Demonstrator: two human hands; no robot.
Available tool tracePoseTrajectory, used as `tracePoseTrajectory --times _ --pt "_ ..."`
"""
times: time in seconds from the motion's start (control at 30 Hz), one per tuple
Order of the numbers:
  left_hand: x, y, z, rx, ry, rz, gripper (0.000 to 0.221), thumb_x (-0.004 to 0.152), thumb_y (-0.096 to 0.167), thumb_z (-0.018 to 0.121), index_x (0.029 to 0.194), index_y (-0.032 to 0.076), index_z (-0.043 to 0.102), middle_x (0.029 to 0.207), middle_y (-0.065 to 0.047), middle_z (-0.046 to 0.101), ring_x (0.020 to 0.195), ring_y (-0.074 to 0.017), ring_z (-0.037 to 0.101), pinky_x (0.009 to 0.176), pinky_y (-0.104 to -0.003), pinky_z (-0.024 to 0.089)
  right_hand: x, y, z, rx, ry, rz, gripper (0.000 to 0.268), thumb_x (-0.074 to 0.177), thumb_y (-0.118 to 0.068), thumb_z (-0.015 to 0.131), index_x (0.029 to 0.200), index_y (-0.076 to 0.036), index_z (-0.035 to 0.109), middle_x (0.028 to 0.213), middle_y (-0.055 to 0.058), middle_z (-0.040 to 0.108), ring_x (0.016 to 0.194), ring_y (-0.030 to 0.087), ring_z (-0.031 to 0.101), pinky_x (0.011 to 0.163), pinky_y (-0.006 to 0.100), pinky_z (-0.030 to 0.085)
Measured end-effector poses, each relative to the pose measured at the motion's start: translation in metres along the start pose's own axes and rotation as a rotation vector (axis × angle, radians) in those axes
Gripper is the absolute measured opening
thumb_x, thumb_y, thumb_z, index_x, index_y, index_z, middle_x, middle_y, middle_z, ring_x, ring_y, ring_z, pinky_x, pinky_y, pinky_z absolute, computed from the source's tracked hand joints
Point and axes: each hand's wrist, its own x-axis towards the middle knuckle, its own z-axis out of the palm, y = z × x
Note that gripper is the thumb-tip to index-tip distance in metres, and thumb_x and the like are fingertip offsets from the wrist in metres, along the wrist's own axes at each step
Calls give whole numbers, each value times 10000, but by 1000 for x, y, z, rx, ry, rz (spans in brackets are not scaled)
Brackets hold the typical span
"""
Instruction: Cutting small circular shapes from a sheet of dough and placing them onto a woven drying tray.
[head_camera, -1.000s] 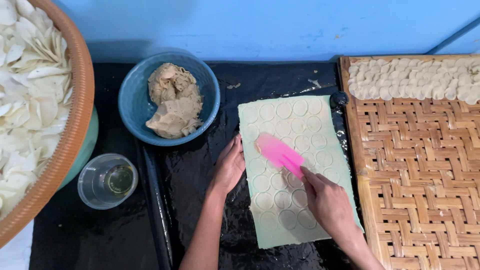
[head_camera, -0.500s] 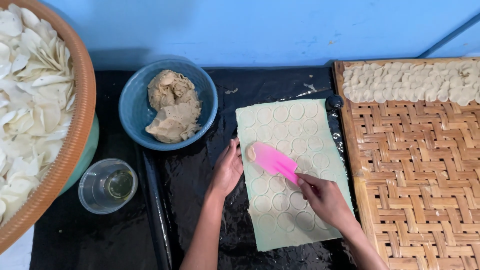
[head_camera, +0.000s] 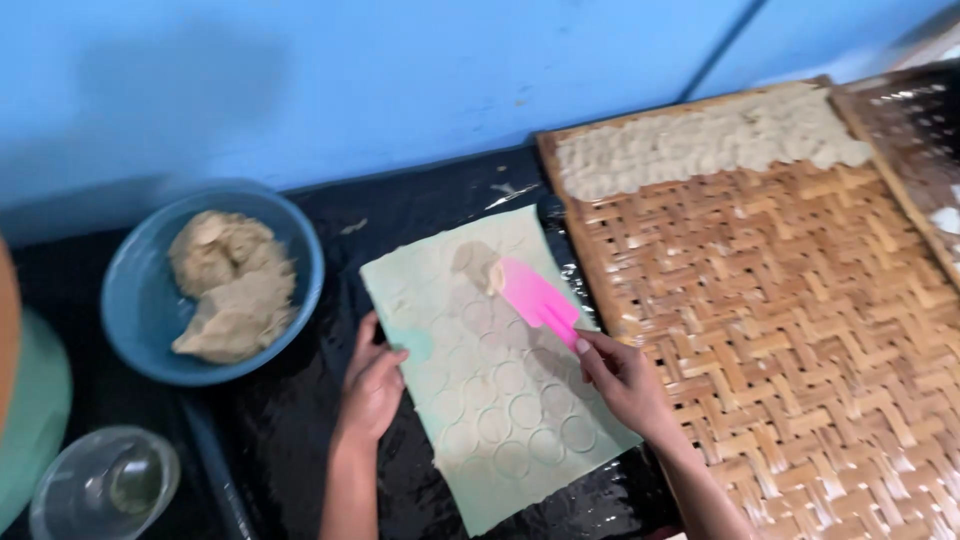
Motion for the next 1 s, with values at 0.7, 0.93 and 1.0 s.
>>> tracePoseTrajectory --times 0.7,0.93,1.0 --pt "-4 8 13 44 16 -37 537 890 19 558 1415 -5 450 1374 -148 585 1313 -250 537 1122 -407 384 113 68 -88 -301 330 33 438 991 -414 602 1314 -135 699 1044 223 760 914 327 761 807 463 598" --pt "-7 11 19 29 30 -65 542 889 36 556 1419 2 452 1363 -169 591 1285 -270 547 1091 -427 398 94 8 -79 -411 274 128 411 1009 -404 589 1325 -162 692 1006 211 777 847 339 769 781 464 603" --pt "-5 11 20 38 19 -53 557 877 30 560 1422 6 452 1370 -156 589 1295 -257 545 1103 -411 388 91 5 -77 -571 358 38 387 1022 -366 587 1340 -164 677 1003 200 759 797 367 748 720 489 594"
